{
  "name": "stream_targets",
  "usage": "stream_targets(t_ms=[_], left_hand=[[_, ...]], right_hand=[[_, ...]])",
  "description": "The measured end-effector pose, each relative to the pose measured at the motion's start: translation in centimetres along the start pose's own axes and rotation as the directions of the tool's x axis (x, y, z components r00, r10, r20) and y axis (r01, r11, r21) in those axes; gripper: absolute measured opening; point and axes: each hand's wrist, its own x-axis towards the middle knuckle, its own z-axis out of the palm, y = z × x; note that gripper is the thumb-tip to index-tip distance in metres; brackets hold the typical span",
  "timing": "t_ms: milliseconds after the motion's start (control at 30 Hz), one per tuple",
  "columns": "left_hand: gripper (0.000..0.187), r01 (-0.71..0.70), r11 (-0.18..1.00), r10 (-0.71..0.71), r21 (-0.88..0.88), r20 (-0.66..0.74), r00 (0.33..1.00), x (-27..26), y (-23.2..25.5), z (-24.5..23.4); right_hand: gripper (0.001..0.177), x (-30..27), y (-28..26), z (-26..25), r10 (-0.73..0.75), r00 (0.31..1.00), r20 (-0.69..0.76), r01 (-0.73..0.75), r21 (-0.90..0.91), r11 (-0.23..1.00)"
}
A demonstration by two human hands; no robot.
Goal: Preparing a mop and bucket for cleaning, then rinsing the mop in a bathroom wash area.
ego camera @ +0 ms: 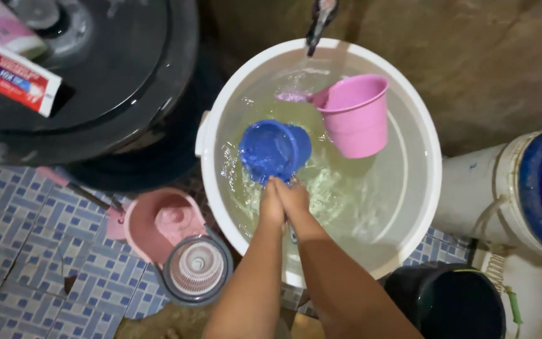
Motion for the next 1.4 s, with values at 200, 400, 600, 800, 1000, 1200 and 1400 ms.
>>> stream_targets(t_ms=[200, 400, 600, 800, 1000, 1200, 1400], left_hand=[[0.05, -0.167, 0.952, 0.171, 0.257, 0.007, 0.985, -5.5, 2.1, -1.0], [0.048, -0.275, 0.952, 0.269, 0.138, 0.059, 0.961, -9.9, 6.2, -1.6], [0.053, -0.201, 0.979, 0.195, 0.036, 0.134, 0.972, -12.0, 11.2, -4.4], [0.059, -0.108, 0.994, 0.102, 0.025, 0.162, 0.981, -11.6, 13.7, -7.8], [0.061, -0.081, 0.988, 0.107, -0.131, 0.207, 0.972, -11.5, 15.0, -9.1], [0.058, -0.031, 0.98, 0.068, -0.196, 0.186, 0.98, -10.3, 15.0, -10.5], [0.054, -0.037, 0.961, 0.086, -0.276, 0.169, 0.982, -9.6, 15.3, -12.1]], right_hand=[[0.047, -7.5, -2.9, -1.5, -0.106, 0.99, -0.093, 0.128, 0.283, 0.951], [0.038, -13.9, -9.8, -3.9, -0.086, 0.977, -0.194, 0.147, 0.325, 0.934], [0.032, -18.3, -13.5, -1.8, -0.207, 0.964, -0.167, 0.265, 0.638, 0.723], [0.032, -22.4, -16.1, 0.2, -0.255, 0.939, -0.23, 0.343, 0.599, 0.724], [0.037, -23.5, -17.4, 1.5, -0.371, 0.88, -0.298, 0.47, 0.432, 0.769], [0.037, -24.6, -18.6, 2.1, -0.46, 0.802, -0.381, 0.562, 0.218, 0.798], [0.042, -24.7, -18.5, 3.8, -0.45, 0.809, -0.379, 0.506, 0.059, 0.86]])
